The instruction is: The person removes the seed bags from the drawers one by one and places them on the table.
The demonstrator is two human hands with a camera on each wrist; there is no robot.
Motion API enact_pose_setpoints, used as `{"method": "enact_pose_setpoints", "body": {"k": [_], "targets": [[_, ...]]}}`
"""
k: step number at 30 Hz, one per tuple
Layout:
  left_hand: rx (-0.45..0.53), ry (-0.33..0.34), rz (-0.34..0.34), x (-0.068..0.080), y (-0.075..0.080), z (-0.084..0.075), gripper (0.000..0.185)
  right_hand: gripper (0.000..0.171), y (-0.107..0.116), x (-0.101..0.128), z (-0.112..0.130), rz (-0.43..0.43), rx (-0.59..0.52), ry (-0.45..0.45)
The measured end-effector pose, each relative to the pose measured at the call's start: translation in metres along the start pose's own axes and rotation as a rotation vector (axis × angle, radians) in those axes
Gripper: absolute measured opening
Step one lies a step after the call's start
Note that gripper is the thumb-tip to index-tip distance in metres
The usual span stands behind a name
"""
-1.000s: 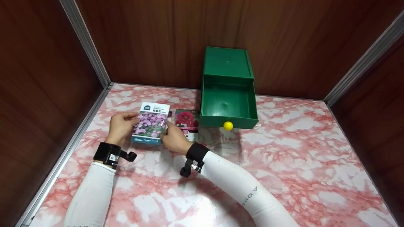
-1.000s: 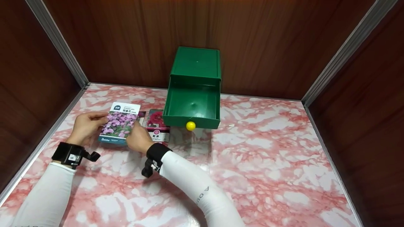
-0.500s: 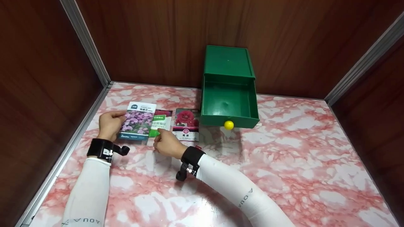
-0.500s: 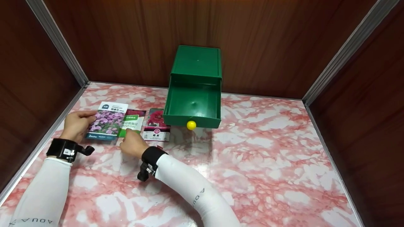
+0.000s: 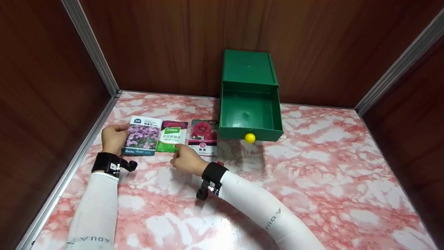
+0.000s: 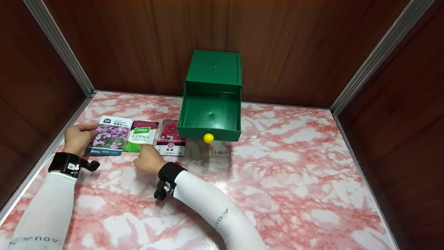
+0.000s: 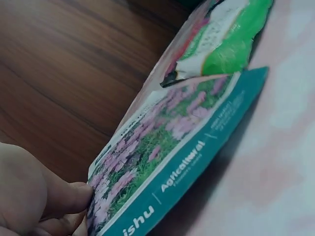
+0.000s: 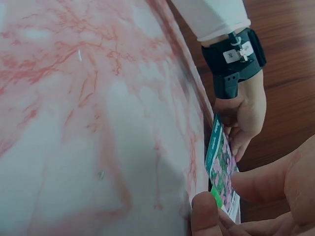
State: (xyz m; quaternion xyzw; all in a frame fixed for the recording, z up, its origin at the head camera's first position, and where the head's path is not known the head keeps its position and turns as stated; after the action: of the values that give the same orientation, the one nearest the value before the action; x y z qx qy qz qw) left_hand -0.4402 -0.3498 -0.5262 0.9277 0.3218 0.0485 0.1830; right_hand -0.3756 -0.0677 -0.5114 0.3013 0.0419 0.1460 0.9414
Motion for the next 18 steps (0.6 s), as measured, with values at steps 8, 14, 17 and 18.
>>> {"method": "enact_pose_setpoints", "body": {"k": [8, 14, 17, 18], "targets": [[-0.235, -0.131, 0.018, 0.001, 0.005, -0.009, 0.037, 0.063, 0.01, 0.006, 0.0, 0.006, -0.051, 0.005], [-0.354, -0.179, 0.043, 0.004, 0.004, -0.014, 0.04, 0.06, 0.021, 0.015, 0.001, 0.011, -0.059, 0.054], [-0.386, -0.208, 0.043, 0.007, 0.003, -0.018, 0.043, 0.053, 0.032, 0.022, 0.003, -0.006, -0.035, 0.104], [-0.39, -0.216, 0.039, 0.008, 0.003, -0.019, 0.043, 0.05, 0.035, 0.025, 0.004, -0.013, -0.028, 0.121]]}}
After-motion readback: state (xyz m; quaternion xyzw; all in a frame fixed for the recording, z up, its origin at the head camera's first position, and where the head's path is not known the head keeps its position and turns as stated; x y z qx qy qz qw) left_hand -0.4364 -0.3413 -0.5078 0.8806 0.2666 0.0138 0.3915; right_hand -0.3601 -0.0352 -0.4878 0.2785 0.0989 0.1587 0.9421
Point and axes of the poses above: each hand's wrist, its own x-axis away from the middle knuckle, its own y-axis out of the back of the hand, z = x × y, the point moved 9 cm from there along -x, towards the middle knuckle, and after that the axes turned 13 degrees about -z, right-handed, at the moved point
